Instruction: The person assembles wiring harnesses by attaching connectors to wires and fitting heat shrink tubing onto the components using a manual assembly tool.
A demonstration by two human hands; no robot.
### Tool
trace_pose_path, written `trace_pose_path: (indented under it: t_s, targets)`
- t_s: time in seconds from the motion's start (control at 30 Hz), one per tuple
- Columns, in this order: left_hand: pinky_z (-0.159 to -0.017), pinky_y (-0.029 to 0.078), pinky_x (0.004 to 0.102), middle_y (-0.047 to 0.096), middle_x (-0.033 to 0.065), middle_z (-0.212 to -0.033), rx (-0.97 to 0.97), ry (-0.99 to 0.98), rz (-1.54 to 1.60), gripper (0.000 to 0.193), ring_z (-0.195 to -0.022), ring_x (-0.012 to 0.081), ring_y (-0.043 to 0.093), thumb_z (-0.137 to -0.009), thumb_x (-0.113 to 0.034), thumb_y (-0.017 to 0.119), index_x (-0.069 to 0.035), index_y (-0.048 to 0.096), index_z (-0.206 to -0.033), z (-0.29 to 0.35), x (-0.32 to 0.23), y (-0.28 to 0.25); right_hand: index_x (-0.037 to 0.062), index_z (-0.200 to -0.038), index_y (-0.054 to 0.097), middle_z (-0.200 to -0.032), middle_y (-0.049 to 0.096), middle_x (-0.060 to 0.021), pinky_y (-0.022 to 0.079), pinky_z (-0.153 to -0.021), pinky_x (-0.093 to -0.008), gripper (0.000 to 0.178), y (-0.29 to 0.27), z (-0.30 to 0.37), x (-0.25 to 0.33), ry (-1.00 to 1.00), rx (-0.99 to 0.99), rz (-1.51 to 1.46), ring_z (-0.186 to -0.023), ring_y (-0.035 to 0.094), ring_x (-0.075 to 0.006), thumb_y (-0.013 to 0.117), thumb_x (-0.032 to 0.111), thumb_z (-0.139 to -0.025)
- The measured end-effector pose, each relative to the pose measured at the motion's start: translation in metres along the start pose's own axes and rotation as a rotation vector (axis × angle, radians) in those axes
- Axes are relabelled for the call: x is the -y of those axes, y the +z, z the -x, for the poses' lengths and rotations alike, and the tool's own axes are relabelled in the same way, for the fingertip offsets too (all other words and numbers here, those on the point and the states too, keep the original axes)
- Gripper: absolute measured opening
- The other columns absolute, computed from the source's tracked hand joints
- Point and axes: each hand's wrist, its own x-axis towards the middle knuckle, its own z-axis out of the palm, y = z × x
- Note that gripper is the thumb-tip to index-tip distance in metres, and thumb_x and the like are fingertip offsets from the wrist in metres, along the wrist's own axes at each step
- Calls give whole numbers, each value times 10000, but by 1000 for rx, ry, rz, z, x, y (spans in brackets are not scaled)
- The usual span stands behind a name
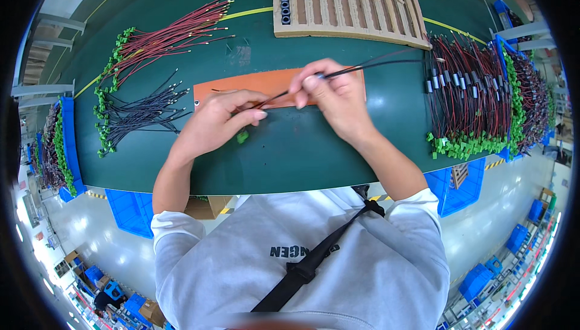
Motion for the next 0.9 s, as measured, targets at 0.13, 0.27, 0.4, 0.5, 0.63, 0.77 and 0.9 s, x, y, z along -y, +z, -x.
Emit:
trace_pose_path:
  t_s: [0.13, 0.27, 0.4, 0.5, 0.63, 0.77, 0.9]
  targets:
    - [-686, 517, 356, 701, 90, -764, -33, 15, -204, 167, -705, 220, 645, -964, -159, 708, -2, 763, -980, 11, 1, -17, 21, -1151, 576, -1187, 679, -158, 567, -878, -319, 98, 6, -3, -3, -10, 62, -156, -963, 647, -144, 551, 83, -1079]
    - [-783, 548, 369, 732, 93, -823, 51, -26, -231, 173, -832, 224, 699, -949, -147, 728, -2, 758, -1037, 14, -3, -23, 12, -1201, 551, -1228, 686, -179, 583, -912, -329, 146, 36, -9, -20, 116, 208, 145, -1103, 683, -209, 573, 62, -1066]
    - [-964, 570, 351, 702, 97, -1166, -21, -70, 158, 355, -1063, 175, 690, -895, 18, 767, 25, 691, -1241, 28, 5, -52, 14, -1194, 549, -1225, 684, -181, 579, -1005, -359, 149, 47, -21, -22, 112, 71, 4, -1121, 692, -223, 578, 84, -1066]
    - [-997, 579, 360, 674, 141, -1239, -60, 35, 359, 347, -1105, 231, 700, -891, 56, 752, 56, 690, -1233, 41, 35, -67, 15, -1197, 547, -1230, 679, -185, 587, -1012, -365, 147, 49, -25, -29, 132, 65, -47, -1127, 692, -231, 569, 87, -1070]
    - [-990, 592, 364, 674, 163, -1232, -118, 29, 563, 274, -1099, 273, 722, -917, 82, 707, 63, 727, -1190, 39, 58, -71, 6, -1208, 534, -1241, 685, -189, 599, -976, -356, 153, 44, -22, -48, 94, 27, -36, -1129, 707, -256, 562, 75, -1074]
    - [-994, 576, 408, 691, 205, -1203, -267, -104, 575, 230, -1065, 307, 721, -935, 24, 712, 42, 753, -1160, 35, 62, -66, 5, -1213, 538, -1251, 682, -191, 597, -970, -349, 160, 44, -23, -50, 87, 37, -49, -1139, 700, -249, 563, 81, -1075]
    - [-947, 603, 340, 690, 178, -1224, -267, -52, 543, 246, -1051, 267, 736, -908, 92, 712, 41, 763, -1144, 35, 69, -65, 16, -1234, 544, -1283, 663, -198, 604, -943, -354, 175, 44, -22, -48, 100, 72, -42, -1174, 690, -274, 561, 90, -1076]
